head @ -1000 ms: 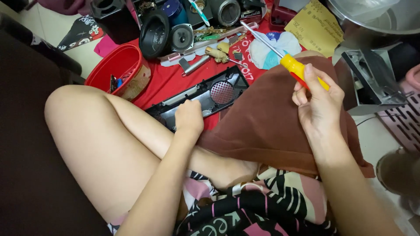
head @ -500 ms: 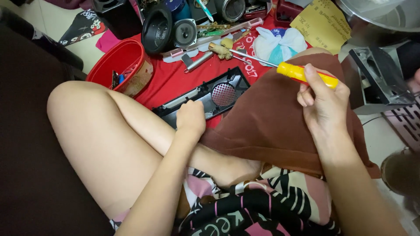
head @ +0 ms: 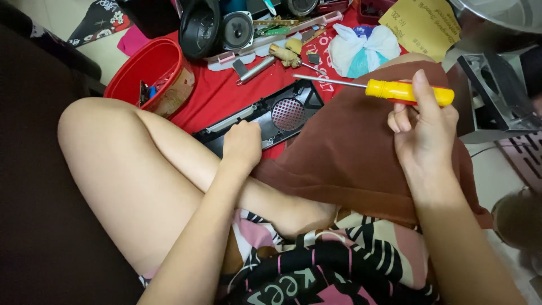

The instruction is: Using a manual screwdriver to remove screws and disassemble parts of an electronic device.

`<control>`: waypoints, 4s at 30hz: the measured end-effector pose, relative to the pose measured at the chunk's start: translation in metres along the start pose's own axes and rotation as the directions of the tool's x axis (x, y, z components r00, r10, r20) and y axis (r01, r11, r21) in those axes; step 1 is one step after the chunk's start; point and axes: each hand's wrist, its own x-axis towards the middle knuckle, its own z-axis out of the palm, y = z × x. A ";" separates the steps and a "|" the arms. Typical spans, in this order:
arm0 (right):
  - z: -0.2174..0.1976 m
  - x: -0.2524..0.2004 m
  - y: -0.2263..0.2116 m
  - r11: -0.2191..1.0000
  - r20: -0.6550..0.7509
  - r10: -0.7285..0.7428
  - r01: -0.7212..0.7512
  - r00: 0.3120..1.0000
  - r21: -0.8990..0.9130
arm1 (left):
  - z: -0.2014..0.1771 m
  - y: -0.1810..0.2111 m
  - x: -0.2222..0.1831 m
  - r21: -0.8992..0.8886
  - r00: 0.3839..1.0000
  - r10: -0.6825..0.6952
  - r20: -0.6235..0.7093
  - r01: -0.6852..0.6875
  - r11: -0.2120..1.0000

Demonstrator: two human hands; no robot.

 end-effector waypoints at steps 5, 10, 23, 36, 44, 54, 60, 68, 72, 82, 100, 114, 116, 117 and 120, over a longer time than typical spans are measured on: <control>0.003 0.002 0.001 1.000 -0.041 -0.001 -0.001 0.999 -0.031 | -0.013 -0.008 0.010 -0.048 0.987 0.010 0.159 -0.002 0.999; 0.003 0.003 0.004 0.996 -0.058 -0.013 0.008 0.998 -0.086 | -0.036 -0.013 0.016 -0.176 0.932 -0.030 0.362 0.100 0.979; 0.016 -0.002 0.009 0.976 -0.023 -0.072 0.065 0.997 -0.209 | -0.020 -0.020 0.032 -0.292 0.897 -0.329 -0.296 0.243 0.925; 0.103 -0.024 0.057 0.587 0.540 -0.362 0.636 0.760 -0.502 | -0.008 -0.025 0.043 -0.361 0.903 -0.419 -0.090 0.363 0.859; 0.119 -0.033 0.058 0.358 0.700 -0.380 0.794 0.605 -0.492 | 0.004 -0.025 0.049 -0.344 0.908 -0.401 -0.125 0.339 0.876; 0.130 -0.031 0.059 0.276 0.774 -0.374 0.858 0.511 -0.433 | 0.020 -0.025 0.056 -0.327 0.893 -0.428 -0.141 0.366 0.871; 0.132 -0.033 0.058 0.263 0.790 -0.352 0.863 0.502 -0.431 | 0.019 -0.025 0.057 -0.355 0.882 -0.455 -0.123 0.389 0.850; 0.143 -0.017 0.054 0.221 0.784 -0.320 0.847 0.531 -0.484 | 0.037 -0.029 0.065 -0.341 0.882 -0.439 -0.171 0.365 0.866; 0.150 -0.011 0.052 0.174 0.814 -0.258 0.853 0.521 -0.491 | 0.046 -0.033 0.067 -0.296 0.896 -0.388 -0.215 0.318 0.900; 0.146 -0.011 0.043 0.129 0.828 -0.188 0.849 0.529 -0.513 | 0.041 -0.032 0.063 -0.308 0.896 -0.376 -0.238 0.298 0.904; 0.138 -0.012 0.045 0.205 0.769 -0.266 0.813 0.582 -0.545 | 0.030 -0.034 0.060 -0.332 0.910 -0.372 -0.184 0.299 0.895; 0.143 -0.017 0.049 0.214 0.783 -0.262 0.825 0.564 -0.522 | 0.030 -0.034 0.061 -0.330 0.912 -0.369 -0.179 0.297 0.896; 0.145 -0.016 0.050 0.196 0.788 -0.260 0.830 0.558 -0.522 | 0.031 -0.035 0.062 -0.336 0.911 -0.373 -0.178 0.300 0.893; 0.146 -0.015 0.050 0.180 0.793 -0.259 0.834 0.552 -0.522 | 0.031 -0.035 0.062 -0.342 0.909 -0.377 -0.177 0.302 0.890; 0.147 -0.012 0.051 0.166 0.799 -0.241 0.835 0.551 -0.525 | 0.030 -0.033 0.060 -0.333 0.909 -0.374 -0.184 0.300 0.894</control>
